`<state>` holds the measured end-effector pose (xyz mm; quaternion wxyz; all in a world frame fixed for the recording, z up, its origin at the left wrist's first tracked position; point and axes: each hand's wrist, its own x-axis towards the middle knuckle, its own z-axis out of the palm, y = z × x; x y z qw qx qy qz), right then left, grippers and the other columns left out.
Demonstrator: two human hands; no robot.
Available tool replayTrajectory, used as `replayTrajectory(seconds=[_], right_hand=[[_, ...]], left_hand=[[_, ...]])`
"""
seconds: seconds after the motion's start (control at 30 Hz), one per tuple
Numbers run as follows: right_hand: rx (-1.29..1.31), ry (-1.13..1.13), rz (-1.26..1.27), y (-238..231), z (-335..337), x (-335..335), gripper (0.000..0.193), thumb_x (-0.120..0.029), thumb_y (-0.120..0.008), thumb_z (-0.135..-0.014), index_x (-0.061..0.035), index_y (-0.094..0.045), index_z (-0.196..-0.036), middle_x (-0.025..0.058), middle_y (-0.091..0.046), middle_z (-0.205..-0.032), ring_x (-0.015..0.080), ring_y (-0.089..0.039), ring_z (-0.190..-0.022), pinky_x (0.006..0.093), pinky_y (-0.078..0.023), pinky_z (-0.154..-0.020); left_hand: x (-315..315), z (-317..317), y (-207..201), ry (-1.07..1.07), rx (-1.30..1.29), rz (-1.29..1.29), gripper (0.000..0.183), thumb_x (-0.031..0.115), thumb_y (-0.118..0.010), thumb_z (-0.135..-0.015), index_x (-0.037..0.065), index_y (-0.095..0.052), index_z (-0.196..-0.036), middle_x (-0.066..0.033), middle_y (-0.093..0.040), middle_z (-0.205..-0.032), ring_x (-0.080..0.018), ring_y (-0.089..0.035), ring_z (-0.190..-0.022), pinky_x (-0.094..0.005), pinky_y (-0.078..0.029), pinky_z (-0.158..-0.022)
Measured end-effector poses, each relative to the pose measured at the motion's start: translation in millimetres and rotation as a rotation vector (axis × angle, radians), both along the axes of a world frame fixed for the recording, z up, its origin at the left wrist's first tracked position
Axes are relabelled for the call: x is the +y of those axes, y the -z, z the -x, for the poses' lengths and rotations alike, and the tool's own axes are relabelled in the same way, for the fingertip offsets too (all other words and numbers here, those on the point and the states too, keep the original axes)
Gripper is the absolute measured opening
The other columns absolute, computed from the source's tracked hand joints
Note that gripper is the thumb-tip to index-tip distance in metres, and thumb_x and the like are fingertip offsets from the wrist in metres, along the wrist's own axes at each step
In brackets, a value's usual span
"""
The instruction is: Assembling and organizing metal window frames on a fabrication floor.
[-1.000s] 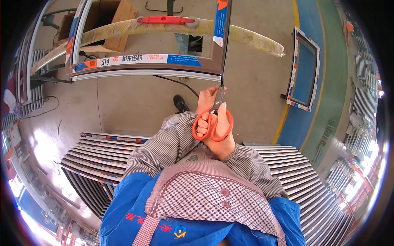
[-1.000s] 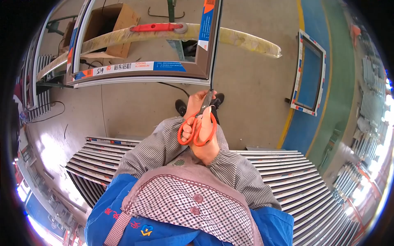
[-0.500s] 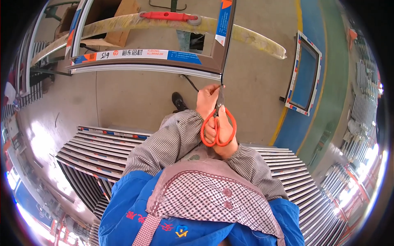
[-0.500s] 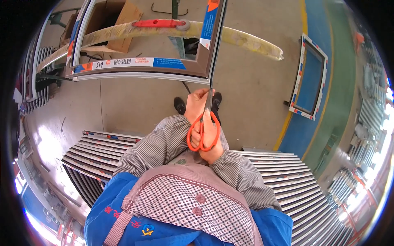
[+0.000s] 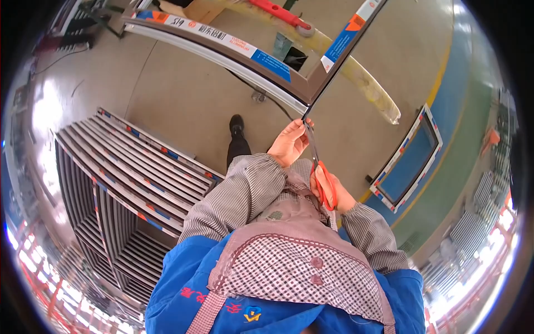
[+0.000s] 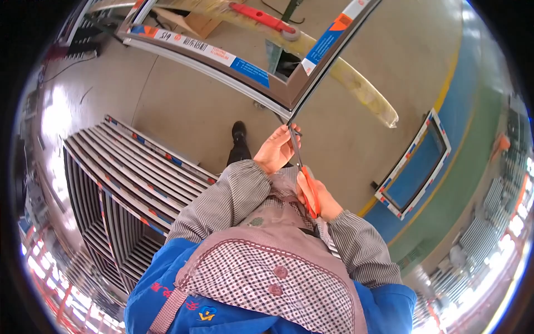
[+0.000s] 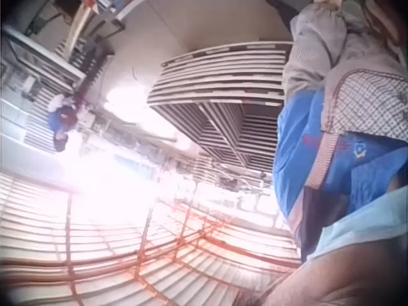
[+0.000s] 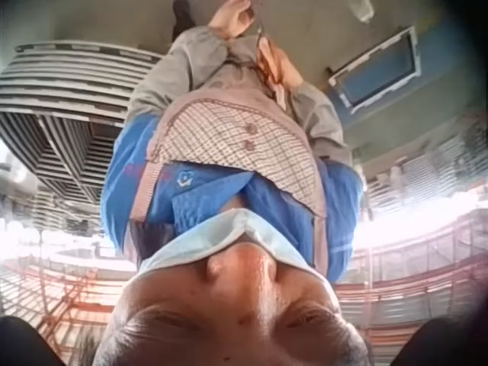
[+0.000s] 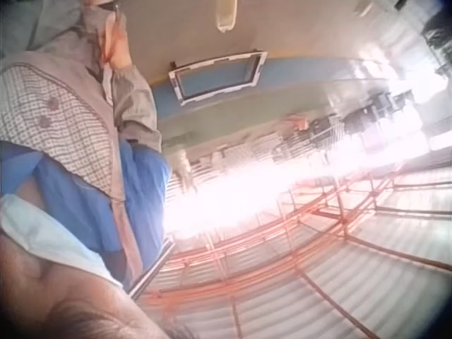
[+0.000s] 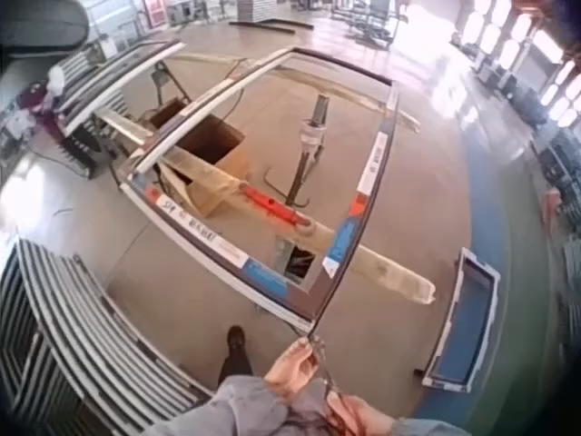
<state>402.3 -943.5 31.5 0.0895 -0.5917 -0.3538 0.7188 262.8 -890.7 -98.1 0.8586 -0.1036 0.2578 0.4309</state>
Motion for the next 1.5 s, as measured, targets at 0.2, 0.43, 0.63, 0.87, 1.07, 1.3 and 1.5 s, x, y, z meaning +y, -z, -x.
replayTrajectory(seconds=[0.2,0.43,0.63,0.87,1.07,1.3,1.5], right_hand=[[-0.050,-0.066,0.080,13.9,-11.0,9.4,0.055,-0.056,-0.036,-0.089,-0.0070,-0.045,-0.066,-0.0003,-0.041,-0.052,0.0104,-0.040,-0.047,0.0249,-0.033,-0.044],[-0.100,-0.041,0.139,8.6,-2.0,17.1,0.057,-0.059,-0.035,-0.088,-0.0079,-0.043,-0.065,0.0006,-0.040,-0.052,0.0106,-0.039,-0.046,0.0239,-0.032,-0.044],[-0.085,-0.002,0.159,9.7,-5.1,13.7,0.059,-0.063,-0.039,-0.084,-0.0079,-0.045,-0.066,0.0008,-0.041,-0.051,0.0108,-0.041,-0.046,0.0238,-0.033,-0.043],[-0.045,0.044,0.198,19.5,-2.4,16.2,0.058,-0.064,-0.041,-0.083,-0.0084,-0.045,-0.066,0.0004,-0.042,-0.051,0.0107,-0.041,-0.044,0.0239,-0.032,-0.041],[0.012,0.123,0.209,16.7,-2.3,16.4,0.057,-0.063,-0.046,-0.082,-0.0090,-0.044,-0.064,-0.0001,-0.042,-0.050,0.0089,-0.037,-0.038,0.0231,-0.030,-0.036],[-0.098,-0.055,-0.064,60.3,-27.2,8.1,0.052,-0.053,-0.051,-0.085,-0.0049,-0.047,-0.066,0.0000,-0.041,-0.050,0.0097,-0.037,-0.043,0.0259,-0.031,-0.041],[-0.446,-0.448,-0.391,56.3,-31.2,19.7,0.041,-0.041,-0.058,-0.084,-0.0002,-0.052,-0.081,0.0088,-0.046,-0.054,0.0190,-0.044,-0.048,0.0328,-0.038,-0.049]], left_hand=[[-4.6,-17.8,0.0,-0.160,-0.063,-0.042,0.012,0.009,-0.053,-0.088,0.009,-0.054,-0.100,-0.0034,-0.056,-0.103,-0.0146,-0.057,-0.086,-0.0321,-0.047,-0.082],[-8.1,-24.8,0.2,-0.254,-0.048,-0.072,0.014,0.011,-0.055,-0.087,0.007,-0.055,-0.101,-0.0033,-0.059,-0.100,-0.0130,-0.059,-0.083,-0.0303,-0.048,-0.079],[-8.2,-29.9,-1.3,-0.269,-0.034,-0.074,0.015,0.010,-0.056,-0.086,0.007,-0.055,-0.101,-0.0032,-0.059,-0.100,-0.0130,-0.059,-0.083,-0.0305,-0.048,-0.079],[-8.2,-30.6,0.3,-0.279,0.002,-0.078,0.016,0.012,-0.058,-0.085,0.008,-0.056,-0.100,-0.0022,-0.059,-0.099,-0.0133,-0.058,-0.084,-0.0311,-0.047,-0.079],[-8.7,-29.7,1.0,-0.266,0.003,-0.096,0.019,0.014,-0.058,-0.086,0.008,-0.053,-0.103,-0.0027,-0.055,-0.102,-0.0135,-0.055,-0.087,-0.0301,-0.047,-0.083],[-8.1,-31.2,3.5,-0.271,0.016,-0.088,0.017,0.010,-0.057,-0.086,0.007,-0.054,-0.102,-0.0038,-0.056,-0.100,-0.0145,-0.055,-0.087,-0.0302,-0.047,-0.081],[-13.8,-30.1,8.4,-0.323,0.231,-0.024,0.021,0.014,-0.052,-0.089,0.006,-0.054,-0.108,-0.0048,-0.057,-0.105,-0.0163,-0.057,-0.084,-0.0306,-0.047,-0.079]])
